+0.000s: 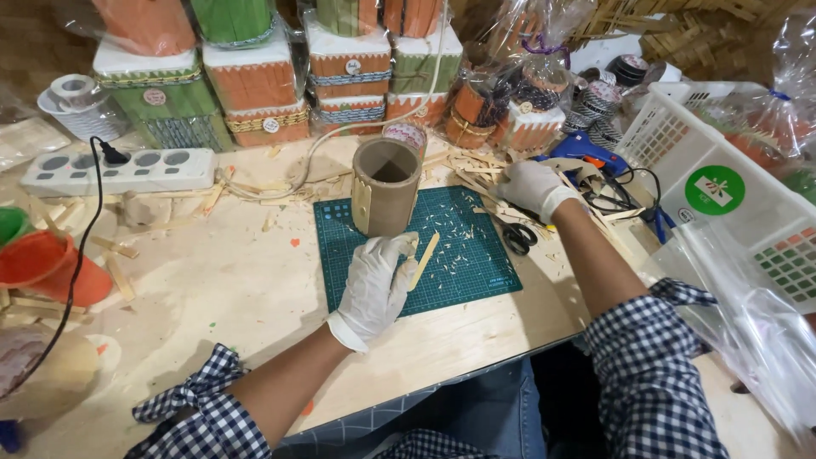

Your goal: Gluing small wooden sticks onto a cylindrical cardboard tube to create a decorative container.

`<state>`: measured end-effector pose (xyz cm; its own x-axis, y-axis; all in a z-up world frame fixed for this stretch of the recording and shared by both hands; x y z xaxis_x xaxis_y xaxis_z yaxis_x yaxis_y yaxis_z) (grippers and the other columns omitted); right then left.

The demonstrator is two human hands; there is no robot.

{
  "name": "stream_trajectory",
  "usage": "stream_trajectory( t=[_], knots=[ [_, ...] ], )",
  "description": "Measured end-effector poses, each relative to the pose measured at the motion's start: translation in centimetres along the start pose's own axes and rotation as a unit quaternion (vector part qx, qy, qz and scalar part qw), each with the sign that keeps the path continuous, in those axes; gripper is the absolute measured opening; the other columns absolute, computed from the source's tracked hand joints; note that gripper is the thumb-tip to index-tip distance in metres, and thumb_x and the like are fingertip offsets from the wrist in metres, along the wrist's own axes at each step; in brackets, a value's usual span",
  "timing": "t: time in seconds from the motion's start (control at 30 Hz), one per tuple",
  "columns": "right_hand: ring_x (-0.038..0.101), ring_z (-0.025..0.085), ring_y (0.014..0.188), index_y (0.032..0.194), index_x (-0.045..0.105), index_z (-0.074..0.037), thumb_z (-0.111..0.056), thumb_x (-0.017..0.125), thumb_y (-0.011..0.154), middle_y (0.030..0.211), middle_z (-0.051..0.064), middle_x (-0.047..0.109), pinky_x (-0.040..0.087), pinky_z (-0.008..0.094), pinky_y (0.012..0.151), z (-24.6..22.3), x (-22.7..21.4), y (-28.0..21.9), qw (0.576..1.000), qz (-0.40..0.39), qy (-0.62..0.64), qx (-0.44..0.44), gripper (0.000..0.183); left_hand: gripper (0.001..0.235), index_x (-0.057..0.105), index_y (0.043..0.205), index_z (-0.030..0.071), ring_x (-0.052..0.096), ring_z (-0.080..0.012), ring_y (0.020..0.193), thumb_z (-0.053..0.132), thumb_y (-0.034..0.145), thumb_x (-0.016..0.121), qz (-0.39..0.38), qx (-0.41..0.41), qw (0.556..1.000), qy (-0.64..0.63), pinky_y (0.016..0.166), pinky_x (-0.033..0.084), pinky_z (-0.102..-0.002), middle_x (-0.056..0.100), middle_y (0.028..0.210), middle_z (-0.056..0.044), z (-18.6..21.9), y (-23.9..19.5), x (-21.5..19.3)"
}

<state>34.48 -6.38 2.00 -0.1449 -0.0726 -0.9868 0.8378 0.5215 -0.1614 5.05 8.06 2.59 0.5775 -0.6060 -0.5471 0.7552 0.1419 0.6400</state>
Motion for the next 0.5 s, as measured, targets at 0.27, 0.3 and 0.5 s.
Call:
stream_trajectory(
  t=[0.27,0.3,0.5],
  knots=[
    [0.072,0.031,0.108,0.104,0.077,-0.019,-0.053,0.069,0.085,0.104,0.009,0.075,0.056,0.046,0.095,-3.8,3.0,8.3,0.993,0.117,0.009,0.017,0.040,0.018,0.057,0.115,0.017,0.063,-0.0236,0.112,0.028,0.106,0.045,0.016,0.010,1.000,0.006,0.098,0.041,-0.040,0.068,0.111,-0.002,0.2,0.3,-0.8],
    [0.072,0.036,0.106,0.107,0.077,-0.012,-0.051,0.069,0.085,0.104,0.015,0.074,0.057,0.049,0.094,-3.9,3.4,9.1,0.992,0.126,-0.006,0.013,0.046,0.018,0.057,0.115,0.017,0.063,-0.0232,0.112,0.028,0.106,0.045,0.011,0.009,1.000,0.003,0.097,0.041,-0.040,0.068,0.110,-0.001,0.1,0.3,-0.7],
    [0.072,0.031,0.105,0.102,0.076,-0.023,-0.047,0.068,0.090,0.097,0.007,0.075,0.056,0.049,0.090,-2.7,0.8,7.7,0.972,0.215,0.097,-0.002,0.029,0.017,0.056,0.112,0.019,0.062,-0.0229,0.109,0.032,0.106,0.046,0.019,0.009,1.000,0.015,0.096,0.041,-0.038,0.065,0.102,0.001,0.5,0.4,-0.9]
  ],
)
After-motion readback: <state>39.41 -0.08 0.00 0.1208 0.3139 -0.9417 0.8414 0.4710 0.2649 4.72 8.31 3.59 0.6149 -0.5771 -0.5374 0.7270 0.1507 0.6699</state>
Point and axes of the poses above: each hand's wrist, its own y-axis towards the middle knuckle, its own x-axis out of the palm, z = x × y, the point moved 9 cm from there along y, towards the middle knuckle
